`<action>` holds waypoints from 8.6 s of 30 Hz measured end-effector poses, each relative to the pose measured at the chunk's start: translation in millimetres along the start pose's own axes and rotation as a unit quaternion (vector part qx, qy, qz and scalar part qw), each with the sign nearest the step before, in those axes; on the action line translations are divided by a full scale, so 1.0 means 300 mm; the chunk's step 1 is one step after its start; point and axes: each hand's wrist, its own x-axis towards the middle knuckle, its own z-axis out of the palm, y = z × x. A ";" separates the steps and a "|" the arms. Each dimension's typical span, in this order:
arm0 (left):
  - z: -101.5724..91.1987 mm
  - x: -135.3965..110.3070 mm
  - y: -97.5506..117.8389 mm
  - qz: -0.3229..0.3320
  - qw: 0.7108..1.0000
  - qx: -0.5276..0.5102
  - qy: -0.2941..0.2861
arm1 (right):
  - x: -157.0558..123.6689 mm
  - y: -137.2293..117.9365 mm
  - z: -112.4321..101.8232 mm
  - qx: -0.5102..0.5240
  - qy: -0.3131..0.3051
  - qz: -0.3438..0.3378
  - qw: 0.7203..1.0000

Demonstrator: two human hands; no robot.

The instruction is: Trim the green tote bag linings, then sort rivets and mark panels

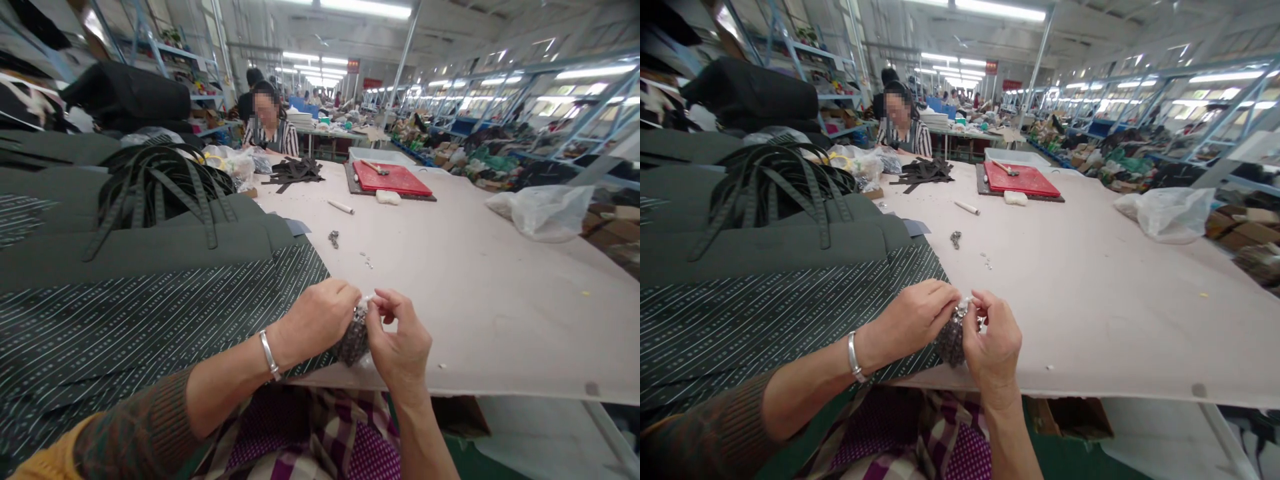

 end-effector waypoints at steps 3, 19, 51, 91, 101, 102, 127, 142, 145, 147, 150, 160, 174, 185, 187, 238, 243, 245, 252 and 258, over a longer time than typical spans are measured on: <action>-0.006 0.004 -0.016 0.014 0.999 0.024 -0.017 | 0.006 0.000 -0.008 0.021 -0.028 -0.003 0.999; 0.050 0.025 -0.009 -0.176 0.975 -0.124 0.054 | 0.021 -0.018 -0.023 0.216 -0.104 0.193 0.951; 0.356 0.162 -0.182 -0.257 0.807 -0.531 -0.008 | -0.022 0.196 0.040 0.461 -0.058 0.556 0.689; 0.386 0.172 -0.203 -0.304 0.771 -0.559 -0.032 | -0.092 0.213 0.048 0.519 -0.089 0.471 0.707; 0.393 0.170 -0.206 -0.302 0.765 -0.568 -0.026 | -0.100 0.215 0.039 0.544 -0.103 0.445 0.704; 0.393 0.171 -0.206 -0.301 0.766 -0.567 -0.027 | -0.101 0.216 0.041 0.542 -0.104 0.440 0.709; 0.416 0.168 -0.229 -0.324 0.716 -0.618 -0.006 | -0.121 0.218 0.032 0.585 -0.161 0.345 0.716; 0.402 0.179 -0.225 -0.350 0.692 -0.631 -0.001 | -0.132 0.222 0.028 0.592 -0.185 0.289 0.729; 0.400 0.184 -0.225 -0.354 0.687 -0.635 0.004 | -0.135 0.219 0.027 0.579 -0.198 0.276 0.741; 0.399 0.186 -0.226 -0.356 0.684 -0.637 0.005 | -0.136 0.216 0.025 0.564 -0.208 0.268 0.753; 0.396 0.187 -0.227 -0.360 0.679 -0.640 0.003 | -0.139 0.210 0.023 0.526 -0.218 0.258 0.780; 0.391 0.185 -0.228 -0.359 0.677 -0.642 -0.003 | -0.144 0.207 0.022 0.530 -0.210 0.279 0.773; 0.271 0.150 -0.164 -0.235 0.806 -0.543 0.003 | -0.137 0.224 0.044 0.541 -0.053 0.428 0.722; 0.185 0.125 -0.062 -0.078 0.904 -0.417 0.052 | -0.027 0.155 -0.075 0.200 -0.153 0.301 0.920; 0.166 0.126 -0.049 -0.072 0.905 -0.416 0.048 | 0.002 0.125 -0.093 0.165 -0.169 0.280 0.930; -0.069 0.081 0.109 0.184 0.960 0.208 -0.038 | -0.026 -0.064 -0.098 -0.009 -0.075 0.093 0.993; -0.057 0.085 0.075 0.091 0.983 0.159 -0.003 | -0.033 -0.076 -0.106 0.002 -0.082 0.106 0.991; -0.049 0.086 0.062 0.037 0.992 0.122 0.017 | -0.040 -0.078 -0.102 0.025 -0.074 0.114 0.990; -0.007 0.054 0.017 -0.063 0.990 -0.116 0.045 | -0.048 -0.045 -0.093 0.151 -0.073 0.195 0.966; 0.031 0.018 -0.009 -0.062 0.954 -0.292 0.024 | -0.058 -0.005 -0.080 0.234 -0.081 0.239 0.939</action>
